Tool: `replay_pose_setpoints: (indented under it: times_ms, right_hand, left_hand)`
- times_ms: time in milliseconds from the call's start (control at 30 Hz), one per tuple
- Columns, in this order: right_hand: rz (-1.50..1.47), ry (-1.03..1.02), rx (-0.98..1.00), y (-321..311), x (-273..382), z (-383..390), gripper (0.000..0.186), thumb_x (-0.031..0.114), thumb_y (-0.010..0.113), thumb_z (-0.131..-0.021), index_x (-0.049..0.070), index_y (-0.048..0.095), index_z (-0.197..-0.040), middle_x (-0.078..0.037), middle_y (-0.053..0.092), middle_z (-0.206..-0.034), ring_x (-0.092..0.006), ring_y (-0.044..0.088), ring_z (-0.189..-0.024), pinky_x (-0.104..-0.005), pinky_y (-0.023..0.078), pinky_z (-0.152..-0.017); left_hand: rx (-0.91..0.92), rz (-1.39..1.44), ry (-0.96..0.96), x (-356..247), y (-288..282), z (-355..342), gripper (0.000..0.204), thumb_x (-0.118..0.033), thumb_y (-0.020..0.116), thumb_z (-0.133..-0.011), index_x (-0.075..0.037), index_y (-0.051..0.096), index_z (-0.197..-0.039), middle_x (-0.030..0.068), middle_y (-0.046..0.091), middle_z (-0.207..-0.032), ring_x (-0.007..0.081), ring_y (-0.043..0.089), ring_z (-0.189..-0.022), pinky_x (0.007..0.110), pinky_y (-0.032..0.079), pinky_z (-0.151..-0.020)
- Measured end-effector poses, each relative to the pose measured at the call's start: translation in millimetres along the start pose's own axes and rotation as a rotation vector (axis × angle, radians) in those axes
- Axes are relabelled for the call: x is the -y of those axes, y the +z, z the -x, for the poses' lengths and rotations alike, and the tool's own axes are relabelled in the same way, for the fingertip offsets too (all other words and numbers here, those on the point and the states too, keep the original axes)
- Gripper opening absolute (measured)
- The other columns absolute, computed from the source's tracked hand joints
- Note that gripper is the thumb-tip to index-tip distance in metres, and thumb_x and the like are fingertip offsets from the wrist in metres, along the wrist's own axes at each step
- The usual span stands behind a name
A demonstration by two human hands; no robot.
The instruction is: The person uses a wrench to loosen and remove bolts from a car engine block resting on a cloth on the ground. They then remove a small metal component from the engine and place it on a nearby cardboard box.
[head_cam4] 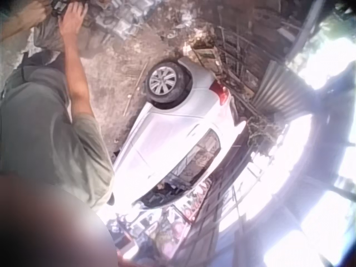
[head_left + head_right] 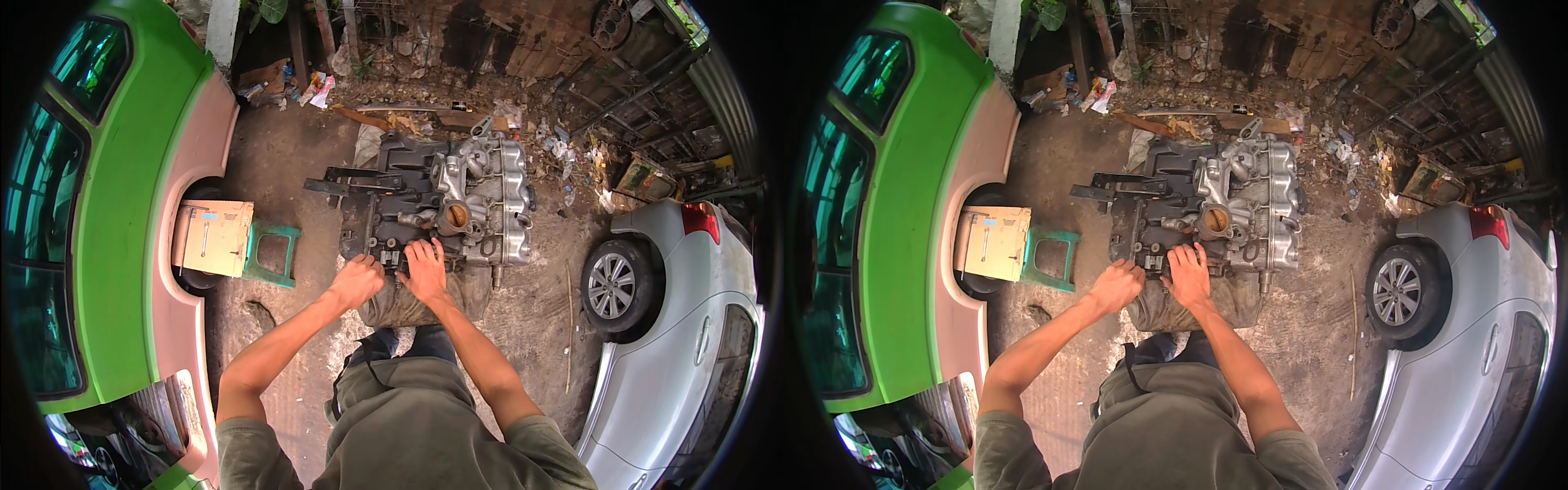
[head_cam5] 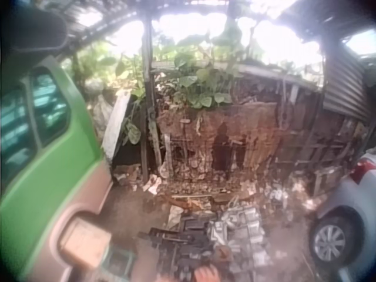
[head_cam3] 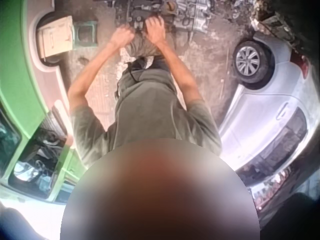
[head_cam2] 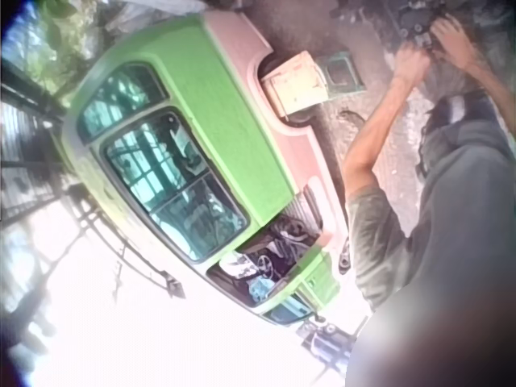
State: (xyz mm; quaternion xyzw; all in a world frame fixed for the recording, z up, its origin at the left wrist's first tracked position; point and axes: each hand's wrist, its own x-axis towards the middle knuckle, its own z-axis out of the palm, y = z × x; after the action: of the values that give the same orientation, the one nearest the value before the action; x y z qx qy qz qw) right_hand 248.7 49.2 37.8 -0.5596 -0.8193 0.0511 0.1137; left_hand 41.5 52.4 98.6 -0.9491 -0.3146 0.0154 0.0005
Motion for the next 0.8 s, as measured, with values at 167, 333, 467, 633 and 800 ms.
replay_pose_setpoints:
  times_ms: [167, 333, 467, 633, 800]
  right_hand:
    - [-0.020, -0.003, -0.029, 1.1, -0.1, 1.3, 0.062, 0.035, 0.082, -0.074, 0.007, 0.055, -0.121, -0.008, 0.054, -0.120, -0.0263, 0.046, -0.127, -0.0497, 0.021, -0.119]
    - [-0.026, 0.001, -0.064, 4.1, -0.2, 0.0, 0.059, 0.037, 0.082, -0.074, 0.007, 0.056, -0.118, -0.007, 0.054, -0.119, -0.0258, 0.047, -0.125, -0.0497, 0.021, -0.119]
    - [-0.013, 0.031, -0.067, 8.4, 2.1, -1.5, 0.058, 0.038, 0.081, -0.075, 0.007, 0.056, -0.118, -0.007, 0.055, -0.118, -0.0257, 0.047, -0.125, -0.0492, 0.021, -0.118]
    - [-0.018, 0.032, -0.076, 11.4, 1.5, -1.2, 0.057, 0.038, 0.081, -0.076, 0.007, 0.057, -0.117, -0.007, 0.055, -0.117, -0.0257, 0.047, -0.124, -0.0491, 0.021, -0.118]
    - [-0.024, 0.023, -0.071, 12.8, 0.7, -1.1, 0.056, 0.038, 0.080, -0.077, 0.007, 0.057, -0.117, -0.008, 0.055, -0.117, -0.0263, 0.047, -0.124, -0.0496, 0.021, -0.118]
  left_hand:
    - [0.068, 0.002, 0.031, -4.0, 0.0, 0.5, 0.013, -0.011, 0.063, -0.075, -0.002, 0.068, -0.084, 0.0104, 0.067, -0.087, 0.0252, 0.066, -0.090, 0.035, 0.051, -0.084]
    - [0.058, -0.001, 0.032, -3.6, 1.3, 0.5, 0.013, -0.010, 0.063, -0.076, -0.001, 0.068, -0.084, 0.0100, 0.067, -0.085, 0.0248, 0.068, -0.089, 0.035, 0.051, -0.082]
    - [0.061, -0.017, 0.012, -5.1, 4.5, 4.5, 0.015, -0.010, 0.063, -0.076, -0.001, 0.067, -0.088, 0.0096, 0.067, -0.085, 0.0239, 0.068, -0.088, 0.035, 0.051, -0.081]
    - [0.004, 0.005, -0.029, -5.2, 7.5, 8.3, 0.017, -0.010, 0.063, -0.077, -0.002, 0.065, -0.091, 0.0099, 0.067, -0.088, 0.0248, 0.067, -0.092, 0.035, 0.051, -0.083]
    - [0.035, -0.002, -0.170, -8.0, 16.8, 3.9, 0.017, -0.011, 0.061, -0.080, -0.001, 0.064, -0.093, 0.0114, 0.069, -0.093, 0.0273, 0.065, -0.096, 0.036, 0.051, -0.084]
